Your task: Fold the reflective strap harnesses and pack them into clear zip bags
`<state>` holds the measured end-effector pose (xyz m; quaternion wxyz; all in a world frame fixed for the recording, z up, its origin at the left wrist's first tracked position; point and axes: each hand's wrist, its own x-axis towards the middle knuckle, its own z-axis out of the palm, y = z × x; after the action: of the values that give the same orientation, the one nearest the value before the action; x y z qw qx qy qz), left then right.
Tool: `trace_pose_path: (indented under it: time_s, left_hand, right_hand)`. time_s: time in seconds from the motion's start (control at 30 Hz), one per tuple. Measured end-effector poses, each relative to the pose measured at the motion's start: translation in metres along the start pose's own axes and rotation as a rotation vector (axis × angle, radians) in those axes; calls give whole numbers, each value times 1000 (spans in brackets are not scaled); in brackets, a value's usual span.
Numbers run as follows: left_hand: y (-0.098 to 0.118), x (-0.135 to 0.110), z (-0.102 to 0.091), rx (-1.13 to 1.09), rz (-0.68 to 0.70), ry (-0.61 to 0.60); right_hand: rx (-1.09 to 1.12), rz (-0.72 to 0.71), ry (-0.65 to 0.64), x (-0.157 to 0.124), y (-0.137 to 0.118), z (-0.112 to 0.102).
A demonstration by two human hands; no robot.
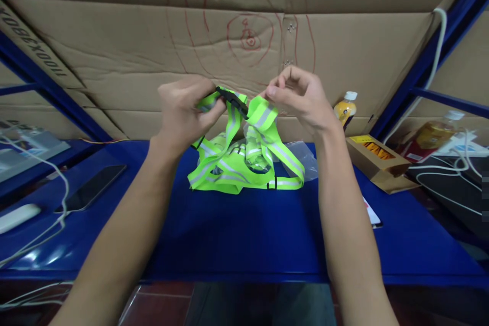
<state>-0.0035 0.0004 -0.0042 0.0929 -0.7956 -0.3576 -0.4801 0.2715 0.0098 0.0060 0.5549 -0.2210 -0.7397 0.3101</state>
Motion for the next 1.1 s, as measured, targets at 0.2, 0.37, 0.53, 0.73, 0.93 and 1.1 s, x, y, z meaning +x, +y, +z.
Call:
trace_pose_path:
  time_s: [0.2, 0.37, 0.53, 0.73, 0.93, 1.1]
  left_hand:
    - [7, -1, -1, 51, -12, 27]
    - [8, 1, -3, -15, 2, -2]
    - [2, 5, -9, -408, -39, -240]
    - [9, 7, -5, -415, -160, -256]
    - [15, 7, -6, -386, -10, -482]
    - [11, 6, -11, -259, 3, -366]
  right_hand:
    - [-231, 49, -326, 1, -10, 12]
    - [-266, 83, -337, 2, -6, 9]
    - [-341, 80, -375, 1, -10, -4]
    - [-615, -48, -439, 4, -23, 2]
    - [-739, -39, -485, 3, -28, 17]
    - [-685, -17, -252, 3, -25, 9]
